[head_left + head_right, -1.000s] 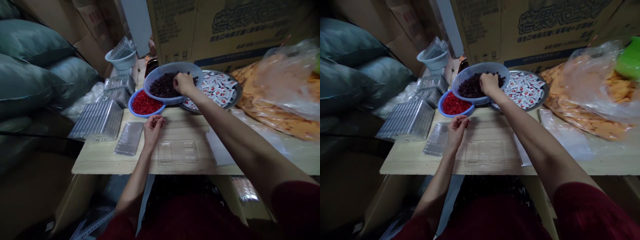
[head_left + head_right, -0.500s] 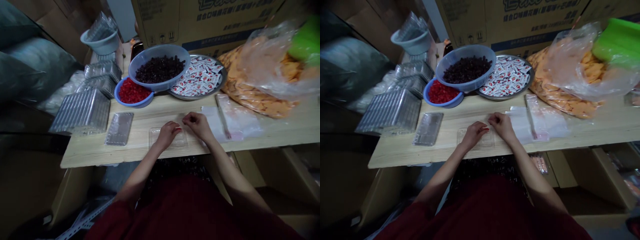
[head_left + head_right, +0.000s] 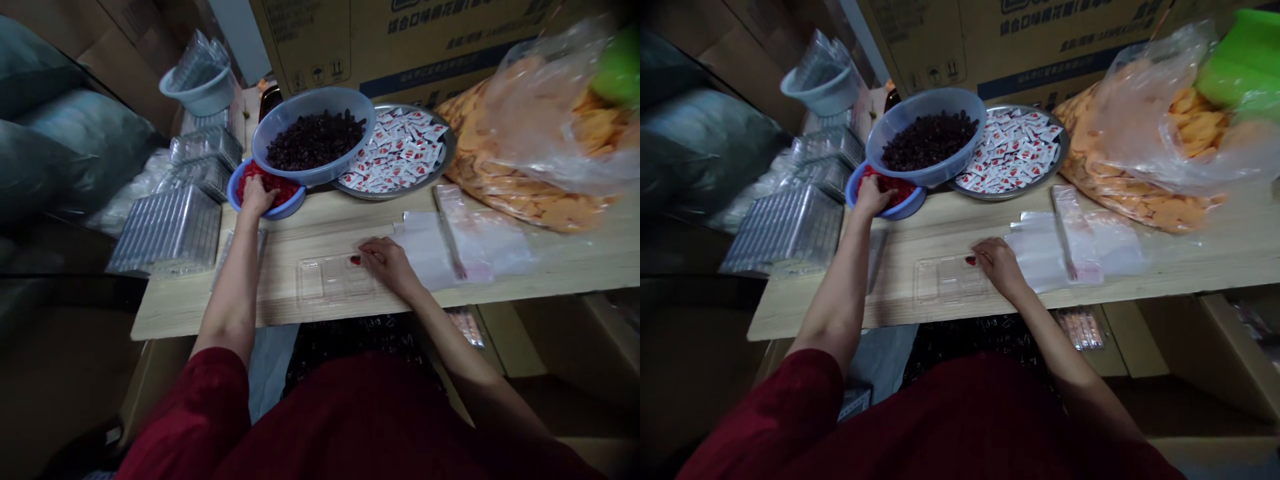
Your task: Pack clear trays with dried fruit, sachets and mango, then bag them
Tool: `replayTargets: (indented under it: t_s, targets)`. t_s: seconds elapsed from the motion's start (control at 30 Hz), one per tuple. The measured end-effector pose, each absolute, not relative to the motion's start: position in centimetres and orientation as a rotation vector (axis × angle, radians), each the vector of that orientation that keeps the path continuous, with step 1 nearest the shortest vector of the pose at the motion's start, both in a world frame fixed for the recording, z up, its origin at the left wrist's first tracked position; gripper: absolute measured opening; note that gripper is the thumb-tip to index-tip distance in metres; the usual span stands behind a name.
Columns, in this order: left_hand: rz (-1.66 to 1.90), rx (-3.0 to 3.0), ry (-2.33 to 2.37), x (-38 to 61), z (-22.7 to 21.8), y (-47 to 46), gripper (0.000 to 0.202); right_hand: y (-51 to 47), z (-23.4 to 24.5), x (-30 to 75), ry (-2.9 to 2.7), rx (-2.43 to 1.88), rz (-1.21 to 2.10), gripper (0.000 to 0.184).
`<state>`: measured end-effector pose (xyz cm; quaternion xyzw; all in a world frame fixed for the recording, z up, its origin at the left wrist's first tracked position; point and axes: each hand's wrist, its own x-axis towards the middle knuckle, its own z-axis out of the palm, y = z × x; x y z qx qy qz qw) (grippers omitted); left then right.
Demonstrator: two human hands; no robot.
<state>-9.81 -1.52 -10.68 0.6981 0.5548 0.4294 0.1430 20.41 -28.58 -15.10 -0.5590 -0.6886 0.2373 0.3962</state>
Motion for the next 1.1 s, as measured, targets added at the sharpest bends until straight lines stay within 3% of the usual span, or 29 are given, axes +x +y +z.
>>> replayTargets:
  t_s: [0.07, 0.23, 0.47, 0.77, 0.87, 1.0, 1.1]
  targets:
    - [1.157, 1.966, 1.698, -9.7, -11.8, -0.6, 0.049, -28.7, -15.5, 20.4, -1.853, -1.457, 0.531, 0.02]
    - [1.004, 1.919, 1.831, -10.0, -12.8, -0.7, 0.041, -29.2, -16.0, 19.6, -1.982, -1.551, 0.377, 0.02]
    - [0.941, 1.954, 1.847, -9.8, -12.7, -0.7, 0.045, -29.8, -15.5, 19.4, -2.06, -1.568, 0.284, 0.02]
    - [1.617, 1.747, 1.601, -9.9, -7.8, -4.0, 0.016, -31.6, -16.9, 20.8, -1.56, -1.424, 0.291, 0.019]
    - [1.771, 1.781, 1.411, -8.7, -4.3, -2.7, 0.026, -32.1, -17.6, 20.8, -1.444, -1.403, 0.359, 0.018]
    - [1.338, 2.257, 1.4, -4.1, -1.8, 0.1, 0.012, -32.9, -18.0, 19.6, -1.403, -1.386, 0.422, 0.018]
    - [0.812, 2.443, 1.516, -0.3, -2.5, 1.8, 0.018, -33.6, -17.9, 18.9, -1.39, -1.379, 0.458, 0.02]
